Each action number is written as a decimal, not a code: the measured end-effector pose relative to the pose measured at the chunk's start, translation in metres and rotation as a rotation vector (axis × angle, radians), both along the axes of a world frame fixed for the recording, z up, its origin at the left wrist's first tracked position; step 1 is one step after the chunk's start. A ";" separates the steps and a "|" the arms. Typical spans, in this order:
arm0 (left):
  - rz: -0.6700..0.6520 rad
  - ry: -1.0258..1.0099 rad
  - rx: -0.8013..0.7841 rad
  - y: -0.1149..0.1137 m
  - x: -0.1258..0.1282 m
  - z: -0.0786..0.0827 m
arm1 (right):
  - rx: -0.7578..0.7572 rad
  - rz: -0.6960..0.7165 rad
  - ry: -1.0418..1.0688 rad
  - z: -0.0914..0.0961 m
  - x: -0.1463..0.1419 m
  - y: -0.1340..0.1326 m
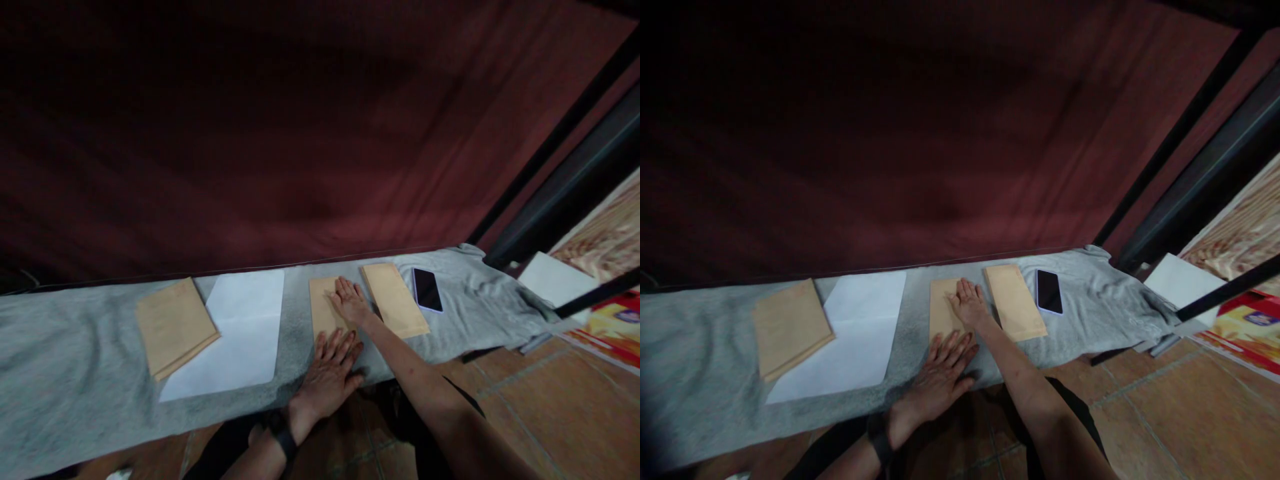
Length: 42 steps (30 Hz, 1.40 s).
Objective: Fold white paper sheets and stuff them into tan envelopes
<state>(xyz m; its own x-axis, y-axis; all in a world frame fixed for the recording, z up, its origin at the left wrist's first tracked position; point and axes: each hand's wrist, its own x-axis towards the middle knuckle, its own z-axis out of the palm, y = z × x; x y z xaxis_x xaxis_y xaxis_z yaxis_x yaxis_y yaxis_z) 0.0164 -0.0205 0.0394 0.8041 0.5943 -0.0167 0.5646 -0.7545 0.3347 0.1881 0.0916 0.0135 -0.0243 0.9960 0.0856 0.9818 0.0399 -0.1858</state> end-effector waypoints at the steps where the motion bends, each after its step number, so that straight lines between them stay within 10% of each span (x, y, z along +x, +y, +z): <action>1: 0.001 0.001 -0.006 0.000 0.000 0.000 | -0.004 -0.005 -0.006 0.001 0.000 0.002; 30: 0.063 0.027 0.104 -0.022 -0.019 -0.005 | 0.067 0.213 0.040 -0.006 0.014 -0.172; 42: 0.198 0.039 0.184 -0.029 -0.035 -0.016 | 0.170 0.182 0.042 0.005 -0.009 -0.193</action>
<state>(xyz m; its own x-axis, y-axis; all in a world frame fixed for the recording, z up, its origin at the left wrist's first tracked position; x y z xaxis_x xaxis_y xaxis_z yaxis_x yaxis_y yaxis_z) -0.0183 -0.0498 0.0236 0.6728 0.7358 0.0774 0.7169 -0.6742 0.1775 0.1796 -0.1014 0.0185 -0.1949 0.9469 0.2558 0.9471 0.2495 -0.2020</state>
